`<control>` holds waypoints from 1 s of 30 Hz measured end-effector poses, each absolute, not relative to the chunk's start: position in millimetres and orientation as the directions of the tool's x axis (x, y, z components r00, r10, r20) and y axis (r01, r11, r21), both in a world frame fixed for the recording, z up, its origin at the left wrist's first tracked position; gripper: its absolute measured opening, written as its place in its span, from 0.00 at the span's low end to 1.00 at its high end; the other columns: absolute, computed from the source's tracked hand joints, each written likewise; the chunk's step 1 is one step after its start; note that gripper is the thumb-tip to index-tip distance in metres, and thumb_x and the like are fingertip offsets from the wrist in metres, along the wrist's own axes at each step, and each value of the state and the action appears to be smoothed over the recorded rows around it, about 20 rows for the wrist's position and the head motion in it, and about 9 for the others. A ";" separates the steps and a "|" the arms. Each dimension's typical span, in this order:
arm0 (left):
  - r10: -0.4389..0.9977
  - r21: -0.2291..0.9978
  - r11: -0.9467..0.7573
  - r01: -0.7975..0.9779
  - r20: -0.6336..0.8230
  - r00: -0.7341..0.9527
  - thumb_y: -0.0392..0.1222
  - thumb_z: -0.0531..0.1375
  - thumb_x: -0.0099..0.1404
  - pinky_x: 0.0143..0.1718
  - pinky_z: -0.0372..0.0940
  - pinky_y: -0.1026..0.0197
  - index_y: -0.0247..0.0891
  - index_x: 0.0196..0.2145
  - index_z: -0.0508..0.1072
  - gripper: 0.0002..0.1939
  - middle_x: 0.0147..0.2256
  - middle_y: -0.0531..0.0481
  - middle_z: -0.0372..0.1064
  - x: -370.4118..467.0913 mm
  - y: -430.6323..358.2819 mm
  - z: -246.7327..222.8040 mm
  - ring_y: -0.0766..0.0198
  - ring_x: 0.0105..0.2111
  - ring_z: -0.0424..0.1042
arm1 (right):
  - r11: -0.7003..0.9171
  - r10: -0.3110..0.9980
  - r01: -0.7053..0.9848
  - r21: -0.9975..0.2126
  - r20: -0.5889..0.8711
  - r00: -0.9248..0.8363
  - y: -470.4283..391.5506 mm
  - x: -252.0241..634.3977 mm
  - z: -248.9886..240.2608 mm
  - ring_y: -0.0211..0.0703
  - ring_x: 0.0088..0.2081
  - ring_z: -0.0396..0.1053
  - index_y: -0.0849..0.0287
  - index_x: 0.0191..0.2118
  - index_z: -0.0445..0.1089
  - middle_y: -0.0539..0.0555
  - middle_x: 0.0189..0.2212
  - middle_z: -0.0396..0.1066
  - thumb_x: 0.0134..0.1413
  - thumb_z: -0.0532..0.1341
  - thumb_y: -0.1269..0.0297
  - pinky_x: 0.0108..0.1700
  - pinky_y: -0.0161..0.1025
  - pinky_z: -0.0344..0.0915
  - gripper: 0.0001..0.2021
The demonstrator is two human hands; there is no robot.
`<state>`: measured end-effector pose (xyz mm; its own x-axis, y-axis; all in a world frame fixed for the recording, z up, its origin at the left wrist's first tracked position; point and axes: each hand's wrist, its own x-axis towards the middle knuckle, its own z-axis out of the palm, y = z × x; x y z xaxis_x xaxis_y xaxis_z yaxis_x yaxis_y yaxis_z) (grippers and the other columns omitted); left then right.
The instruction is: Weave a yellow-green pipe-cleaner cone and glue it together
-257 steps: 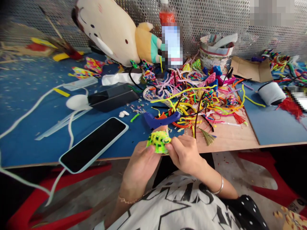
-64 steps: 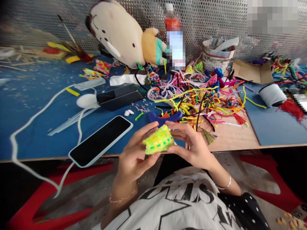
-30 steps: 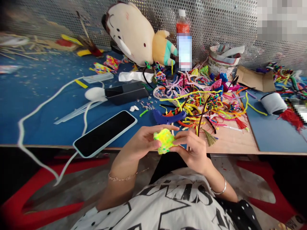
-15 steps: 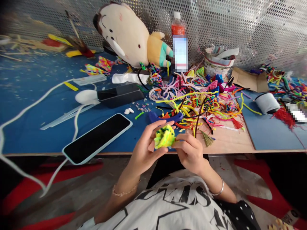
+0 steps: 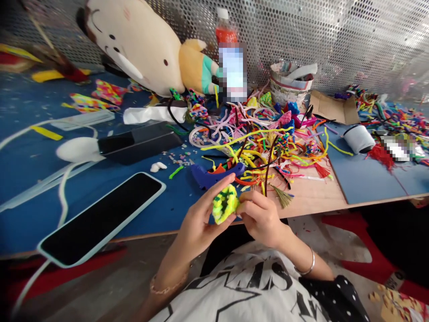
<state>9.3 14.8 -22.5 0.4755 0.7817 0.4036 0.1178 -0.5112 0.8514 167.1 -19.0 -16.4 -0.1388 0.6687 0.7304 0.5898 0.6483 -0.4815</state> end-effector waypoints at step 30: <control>0.906 0.932 -0.349 0.103 0.363 -0.216 0.38 0.65 0.58 0.47 0.68 0.57 0.48 0.44 0.70 0.16 0.50 0.53 0.67 -52.4 18.0 -26.7 0.58 0.51 0.68 | 0.579 0.810 0.807 0.119 0.029 -0.586 68.3 141.8 13.9 0.49 0.36 0.64 0.63 0.43 0.68 0.61 0.34 0.68 0.52 0.52 0.80 0.41 0.45 0.60 0.14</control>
<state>-52.4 18.0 -26.7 -0.2162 0.9064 0.3630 0.1028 -0.3486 0.9316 141.8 68.3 13.9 -0.5857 0.8100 0.0287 0.8066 0.5790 0.1193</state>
